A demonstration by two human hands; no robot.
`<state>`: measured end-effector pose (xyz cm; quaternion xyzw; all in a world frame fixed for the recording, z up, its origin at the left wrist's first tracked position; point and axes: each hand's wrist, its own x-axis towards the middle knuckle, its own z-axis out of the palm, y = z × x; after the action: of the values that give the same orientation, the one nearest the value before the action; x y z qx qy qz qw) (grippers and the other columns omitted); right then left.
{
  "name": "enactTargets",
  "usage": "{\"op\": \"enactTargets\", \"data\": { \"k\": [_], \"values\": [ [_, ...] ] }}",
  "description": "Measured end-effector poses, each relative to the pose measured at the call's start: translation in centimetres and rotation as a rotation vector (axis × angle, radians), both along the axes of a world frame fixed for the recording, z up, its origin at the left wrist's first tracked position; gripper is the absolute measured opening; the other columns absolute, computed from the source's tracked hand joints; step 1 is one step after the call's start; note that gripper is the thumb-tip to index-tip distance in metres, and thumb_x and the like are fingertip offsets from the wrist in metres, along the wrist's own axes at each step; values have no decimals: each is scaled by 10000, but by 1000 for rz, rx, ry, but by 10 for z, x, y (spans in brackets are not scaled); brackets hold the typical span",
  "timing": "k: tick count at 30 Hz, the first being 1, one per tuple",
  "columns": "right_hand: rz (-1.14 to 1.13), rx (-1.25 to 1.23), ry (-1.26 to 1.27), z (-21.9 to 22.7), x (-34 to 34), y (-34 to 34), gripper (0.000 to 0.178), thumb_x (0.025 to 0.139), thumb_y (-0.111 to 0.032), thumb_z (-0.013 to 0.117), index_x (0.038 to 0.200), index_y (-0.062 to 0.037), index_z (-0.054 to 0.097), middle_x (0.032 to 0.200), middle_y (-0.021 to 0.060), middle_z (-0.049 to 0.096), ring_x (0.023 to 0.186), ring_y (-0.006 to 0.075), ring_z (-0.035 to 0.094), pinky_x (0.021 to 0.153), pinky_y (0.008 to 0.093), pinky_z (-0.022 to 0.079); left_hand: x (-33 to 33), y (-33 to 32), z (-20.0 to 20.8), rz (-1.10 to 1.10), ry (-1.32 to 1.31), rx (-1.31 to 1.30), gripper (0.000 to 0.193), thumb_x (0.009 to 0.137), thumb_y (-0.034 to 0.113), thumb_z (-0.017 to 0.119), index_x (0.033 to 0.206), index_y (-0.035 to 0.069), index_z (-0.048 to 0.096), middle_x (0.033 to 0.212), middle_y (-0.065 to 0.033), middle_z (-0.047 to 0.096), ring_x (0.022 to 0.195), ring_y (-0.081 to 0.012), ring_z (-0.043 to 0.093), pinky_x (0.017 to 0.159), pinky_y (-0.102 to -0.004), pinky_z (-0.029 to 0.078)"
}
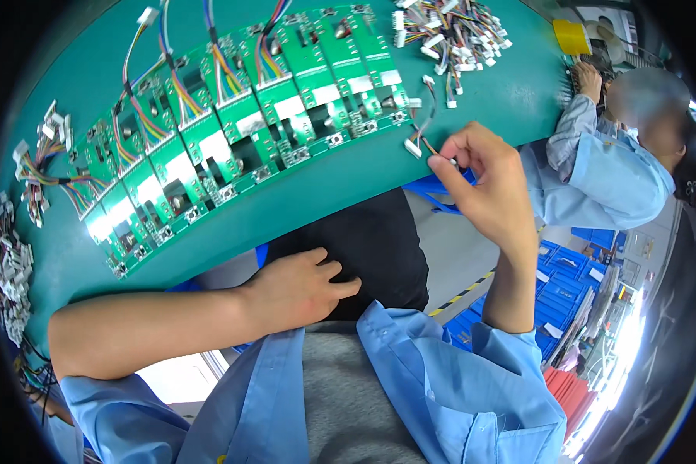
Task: Assembling circuit boards by connecting wire harnesses and components.
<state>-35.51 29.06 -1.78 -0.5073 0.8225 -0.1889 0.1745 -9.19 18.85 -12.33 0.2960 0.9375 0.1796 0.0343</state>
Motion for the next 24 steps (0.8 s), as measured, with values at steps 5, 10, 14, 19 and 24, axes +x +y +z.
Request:
{"op": "enactTargets", "data": {
  "k": [5, 10, 14, 19, 24],
  "values": [
    [-7, 90, -126, 25, -12, -4, 29, 861, 7, 724, 880, -7, 708, 694, -4, 554, 611, 97, 436, 564, 247, 353, -2, 1, 2, -3, -40, -12, 143, 903, 134, 680, 965, 195, 793, 1485, 10, 547, 969, -200, 561, 876, -319, 426],
    [-99, -188, -170, 21, -17, -30, 41, 826, -36, 747, 851, -16, 721, 640, 15, 543, 558, 137, 439, 545, 281, 360, 0, 3, 1, 5, -66, -23, 143, 908, 134, 683, 963, 200, 797, 1494, 16, 539, 986, -196, 558, 891, -319, 421],
    [-27, -86, 65, 26, -10, -45, 47, 825, -67, 752, 834, -30, 725, 643, 20, 552, 556, 136, 442, 554, 280, 365, 0, 4, 2, 10, -78, -30, 137, 905, 132, 688, 951, 199, 798, 1494, 20, 538, 990, -194, 556, 892, -319, 420],
    [125, 11, 441, 50, -15, -58, 79, 819, -110, 763, 829, -40, 728, 665, 29, 581, 560, 142, 461, 570, 284, 384, 2, 5, 1, 21, -73, -25, 127, 897, 128, 698, 933, 196, 800, 1492, 24, 540, 988, -191, 556, 887, -318, 419],
    [212, -103, 730, 72, -35, -58, 105, 820, -136, 772, 839, -40, 733, 694, 35, 621, 563, 155, 483, 579, 300, 404, 1, 5, 1, 21, -68, -26, 135, 907, 123, 697, 944, 186, 810, 1478, 27, 554, 1003, -198, 569, 905, -333, 426]
  ]
}}
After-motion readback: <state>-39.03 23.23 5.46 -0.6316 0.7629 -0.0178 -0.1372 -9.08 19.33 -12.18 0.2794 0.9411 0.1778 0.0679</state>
